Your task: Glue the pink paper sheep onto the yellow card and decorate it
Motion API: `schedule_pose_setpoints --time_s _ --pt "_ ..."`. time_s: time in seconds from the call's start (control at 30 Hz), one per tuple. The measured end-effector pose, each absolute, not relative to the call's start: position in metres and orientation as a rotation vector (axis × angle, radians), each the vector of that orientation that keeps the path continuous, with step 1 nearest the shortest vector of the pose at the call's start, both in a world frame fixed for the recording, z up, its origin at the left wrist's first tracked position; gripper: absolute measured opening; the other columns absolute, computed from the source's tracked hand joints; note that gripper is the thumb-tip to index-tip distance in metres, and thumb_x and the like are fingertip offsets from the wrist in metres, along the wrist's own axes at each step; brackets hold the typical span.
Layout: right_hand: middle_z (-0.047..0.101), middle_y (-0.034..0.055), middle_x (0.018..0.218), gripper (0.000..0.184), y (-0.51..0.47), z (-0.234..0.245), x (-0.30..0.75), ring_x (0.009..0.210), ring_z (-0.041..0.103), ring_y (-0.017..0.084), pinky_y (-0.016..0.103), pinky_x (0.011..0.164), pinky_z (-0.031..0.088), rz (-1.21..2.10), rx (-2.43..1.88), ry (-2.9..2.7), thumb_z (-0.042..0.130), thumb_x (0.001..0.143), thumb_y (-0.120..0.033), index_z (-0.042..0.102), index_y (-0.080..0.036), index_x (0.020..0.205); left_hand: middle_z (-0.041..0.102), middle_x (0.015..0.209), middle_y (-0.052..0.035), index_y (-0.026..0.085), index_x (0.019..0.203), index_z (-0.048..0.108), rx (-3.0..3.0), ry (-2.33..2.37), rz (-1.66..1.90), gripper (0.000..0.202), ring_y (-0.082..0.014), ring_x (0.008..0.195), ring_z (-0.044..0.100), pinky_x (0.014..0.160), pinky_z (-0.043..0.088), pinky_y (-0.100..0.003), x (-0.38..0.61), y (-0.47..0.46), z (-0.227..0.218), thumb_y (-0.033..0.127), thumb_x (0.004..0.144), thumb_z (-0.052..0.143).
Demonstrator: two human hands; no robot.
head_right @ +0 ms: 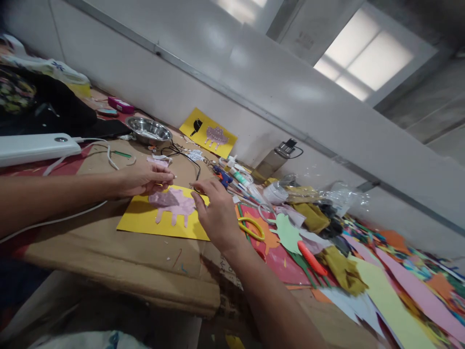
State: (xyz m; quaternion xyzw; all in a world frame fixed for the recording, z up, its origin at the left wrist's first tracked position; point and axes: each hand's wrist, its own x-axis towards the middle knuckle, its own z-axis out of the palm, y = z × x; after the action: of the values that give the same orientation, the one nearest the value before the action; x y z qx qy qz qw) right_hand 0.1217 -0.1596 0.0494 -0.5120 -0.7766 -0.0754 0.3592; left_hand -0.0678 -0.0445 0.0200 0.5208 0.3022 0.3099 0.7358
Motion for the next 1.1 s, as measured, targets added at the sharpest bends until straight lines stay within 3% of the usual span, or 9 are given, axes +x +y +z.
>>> schedule_pose_setpoints --time_s 0.4,0.7,0.93,1.1 --pt "0.064 0.0074 0.091 0.010 -0.124 0.030 0.105 0.081 0.059 0.019 0.034 0.078 0.049 -0.252 -1.301 -2.042 0.060 0.087 -0.019 0.066 -0.018 0.096 0.058 0.056 -0.0009 0.010 0.064 0.063 1.141 0.652 0.627 0.019 -0.0058 0.047 0.047 0.042 0.033 -0.017 -0.066 -0.049 0.018 0.021 0.071 0.076" --pt "0.066 0.0082 0.086 0.018 -0.124 0.028 0.105 0.085 0.058 0.021 0.035 0.081 0.046 -0.413 -1.280 -2.126 0.051 0.093 -0.024 0.067 -0.020 0.088 0.060 0.058 -0.0018 0.009 0.064 0.064 1.069 0.607 0.555 0.019 -0.0066 0.049 0.050 0.047 0.039 -0.018 -0.066 -0.052 0.018 0.022 0.072 0.075" --pt "0.065 0.0080 0.084 0.013 -0.124 0.025 0.109 0.083 0.058 0.020 0.035 0.078 0.047 -0.387 -1.297 -2.102 0.053 0.090 -0.021 0.066 -0.019 0.086 0.061 0.057 -0.0033 0.008 0.068 0.067 1.105 0.594 0.522 0.020 -0.0069 0.049 0.051 0.048 0.038 -0.018 -0.066 -0.048 0.016 0.025 0.077 0.071" --pt "0.064 0.0079 0.082 0.012 -0.125 0.024 0.109 0.081 0.058 0.020 0.033 0.076 0.046 -0.390 -1.293 -2.089 0.055 0.089 -0.018 0.065 -0.017 0.084 0.061 0.058 -0.0030 0.008 0.068 0.068 1.137 0.603 0.559 0.017 -0.0072 0.050 0.051 0.048 0.037 -0.019 -0.065 -0.053 0.018 0.024 0.073 0.075"
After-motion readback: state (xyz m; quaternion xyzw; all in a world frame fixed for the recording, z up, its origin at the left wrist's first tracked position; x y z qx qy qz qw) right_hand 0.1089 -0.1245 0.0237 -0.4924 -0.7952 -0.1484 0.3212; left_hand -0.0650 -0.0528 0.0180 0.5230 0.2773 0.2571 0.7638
